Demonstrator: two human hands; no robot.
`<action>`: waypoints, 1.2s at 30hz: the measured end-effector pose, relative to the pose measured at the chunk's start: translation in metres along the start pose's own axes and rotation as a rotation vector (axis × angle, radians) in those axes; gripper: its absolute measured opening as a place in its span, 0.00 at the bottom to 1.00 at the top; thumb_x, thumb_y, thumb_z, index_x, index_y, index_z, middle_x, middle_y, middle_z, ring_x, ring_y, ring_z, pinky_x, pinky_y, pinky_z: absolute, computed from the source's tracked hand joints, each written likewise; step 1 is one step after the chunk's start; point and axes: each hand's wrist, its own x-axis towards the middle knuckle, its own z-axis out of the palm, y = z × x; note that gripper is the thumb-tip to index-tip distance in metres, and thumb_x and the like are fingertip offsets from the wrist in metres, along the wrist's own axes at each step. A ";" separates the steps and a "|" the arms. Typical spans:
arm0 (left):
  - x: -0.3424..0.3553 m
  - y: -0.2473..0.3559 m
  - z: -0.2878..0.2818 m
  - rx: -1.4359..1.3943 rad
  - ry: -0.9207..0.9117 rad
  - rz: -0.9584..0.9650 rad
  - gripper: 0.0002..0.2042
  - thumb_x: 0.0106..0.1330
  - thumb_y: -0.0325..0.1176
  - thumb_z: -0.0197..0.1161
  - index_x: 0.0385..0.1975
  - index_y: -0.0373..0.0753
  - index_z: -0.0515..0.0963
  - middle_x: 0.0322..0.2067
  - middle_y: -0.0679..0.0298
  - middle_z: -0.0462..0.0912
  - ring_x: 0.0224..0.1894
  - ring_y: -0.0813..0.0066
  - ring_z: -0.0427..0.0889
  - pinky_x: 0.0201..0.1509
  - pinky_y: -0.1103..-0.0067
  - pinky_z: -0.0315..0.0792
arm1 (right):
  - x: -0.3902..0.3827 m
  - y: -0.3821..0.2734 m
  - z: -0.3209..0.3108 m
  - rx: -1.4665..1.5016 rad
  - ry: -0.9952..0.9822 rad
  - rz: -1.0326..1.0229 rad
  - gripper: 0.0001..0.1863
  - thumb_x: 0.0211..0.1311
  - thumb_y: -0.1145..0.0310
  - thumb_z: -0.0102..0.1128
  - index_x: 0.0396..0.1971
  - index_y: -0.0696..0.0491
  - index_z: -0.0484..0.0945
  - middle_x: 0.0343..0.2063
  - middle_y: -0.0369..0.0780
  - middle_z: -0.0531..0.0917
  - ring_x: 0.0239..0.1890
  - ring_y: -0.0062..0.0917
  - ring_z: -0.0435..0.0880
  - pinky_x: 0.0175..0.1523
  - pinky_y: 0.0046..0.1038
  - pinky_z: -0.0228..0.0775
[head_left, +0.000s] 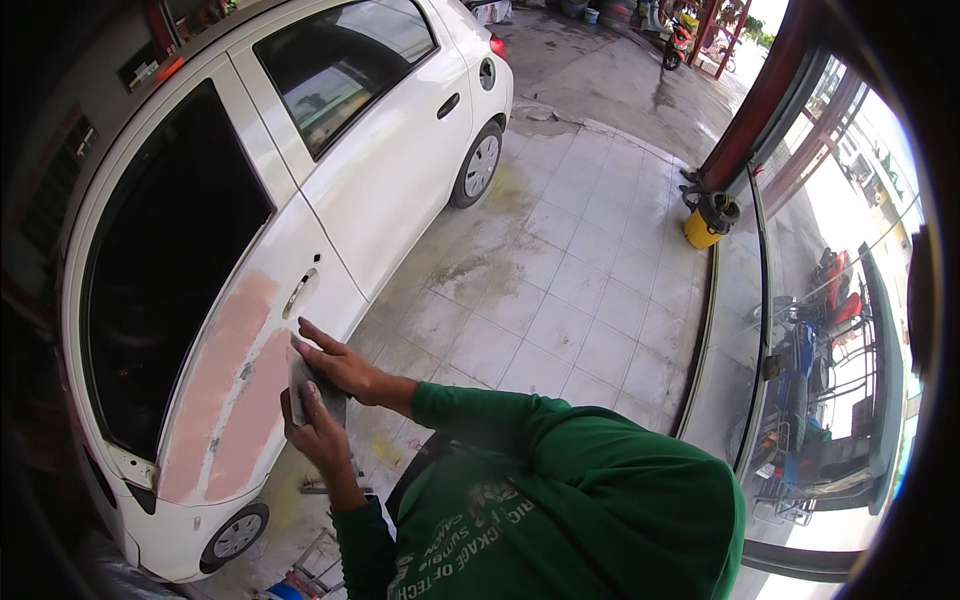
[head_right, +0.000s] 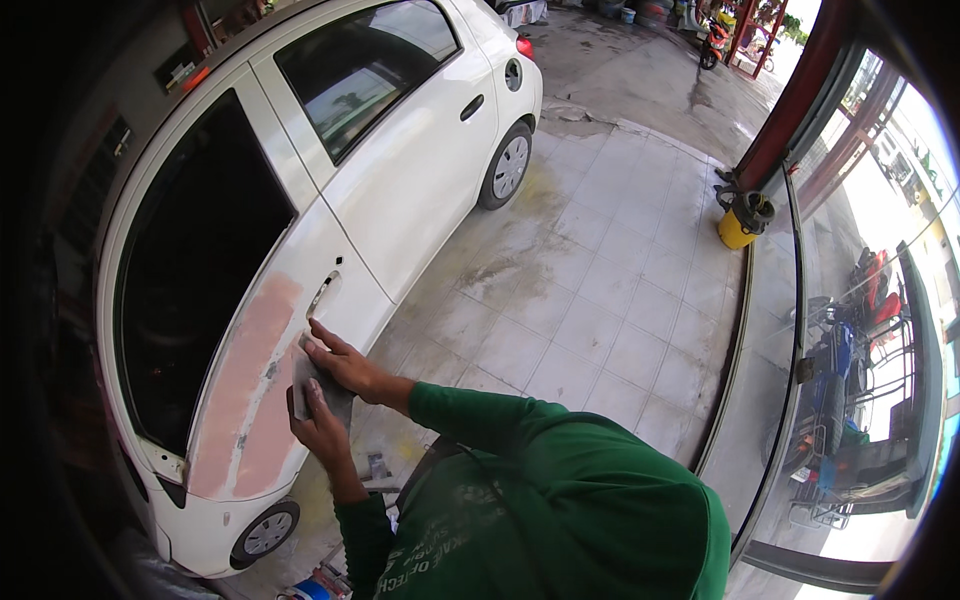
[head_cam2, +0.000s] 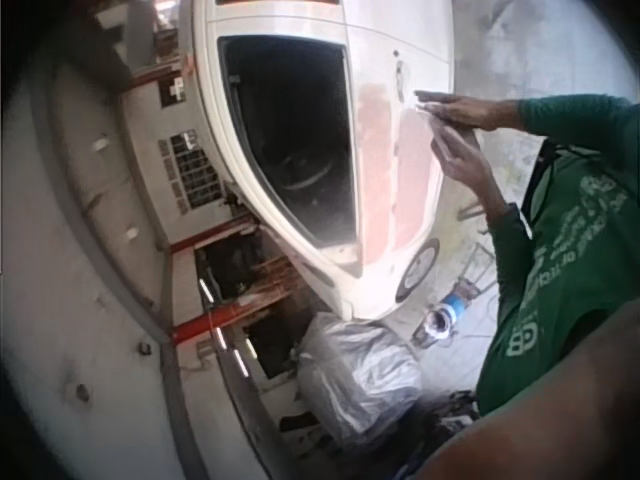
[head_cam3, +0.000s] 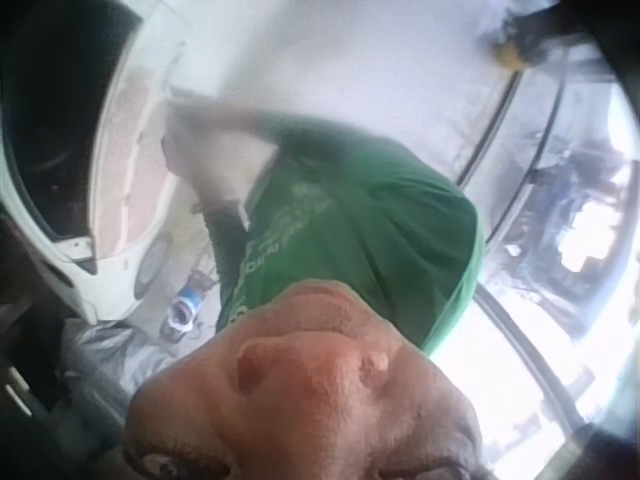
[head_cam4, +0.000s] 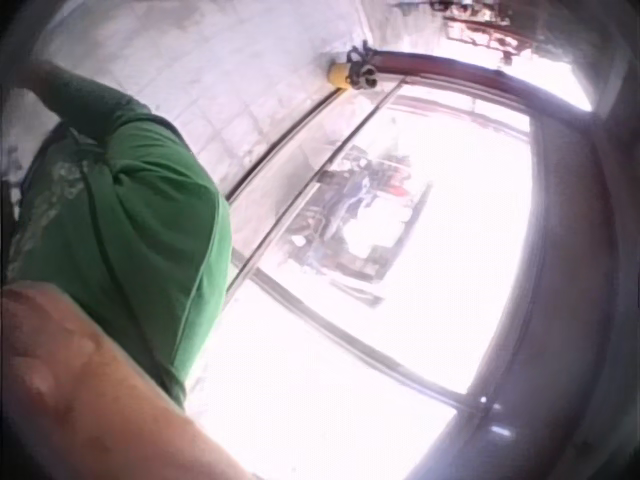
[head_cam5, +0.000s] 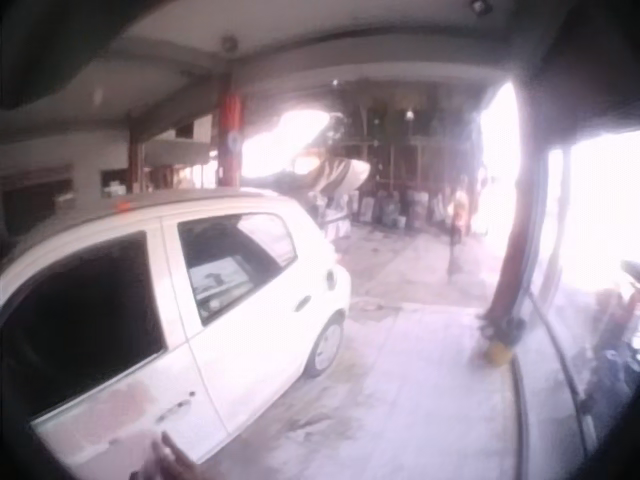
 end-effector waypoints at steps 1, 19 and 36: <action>-0.003 0.005 -0.012 0.032 -0.108 -0.032 0.14 0.74 0.31 0.59 0.47 0.24 0.78 0.43 0.50 0.85 0.44 0.63 0.85 0.49 0.70 0.77 | 0.000 0.000 0.017 0.083 -0.094 -0.023 0.45 0.71 0.34 0.49 0.76 0.51 0.57 0.72 0.49 0.63 0.74 0.37 0.60 0.74 0.41 0.56; 0.056 -0.107 -0.263 -0.801 0.450 -0.434 0.13 0.70 0.35 0.66 0.50 0.36 0.79 0.39 0.62 0.85 0.39 0.68 0.84 0.44 0.72 0.77 | -0.038 0.044 0.122 0.218 -0.293 0.668 0.30 0.76 0.43 0.49 0.58 0.58 0.72 0.42 0.42 0.83 0.41 0.26 0.84 0.34 0.30 0.78; -0.068 -0.111 -0.182 0.369 -0.031 -0.136 0.18 0.69 0.45 0.67 0.46 0.36 0.78 0.37 0.52 0.84 0.37 0.65 0.85 0.42 0.69 0.78 | -0.013 0.046 0.133 0.307 -0.198 0.538 0.11 0.71 0.66 0.59 0.46 0.58 0.77 0.35 0.40 0.86 0.29 0.26 0.87 0.26 0.26 0.78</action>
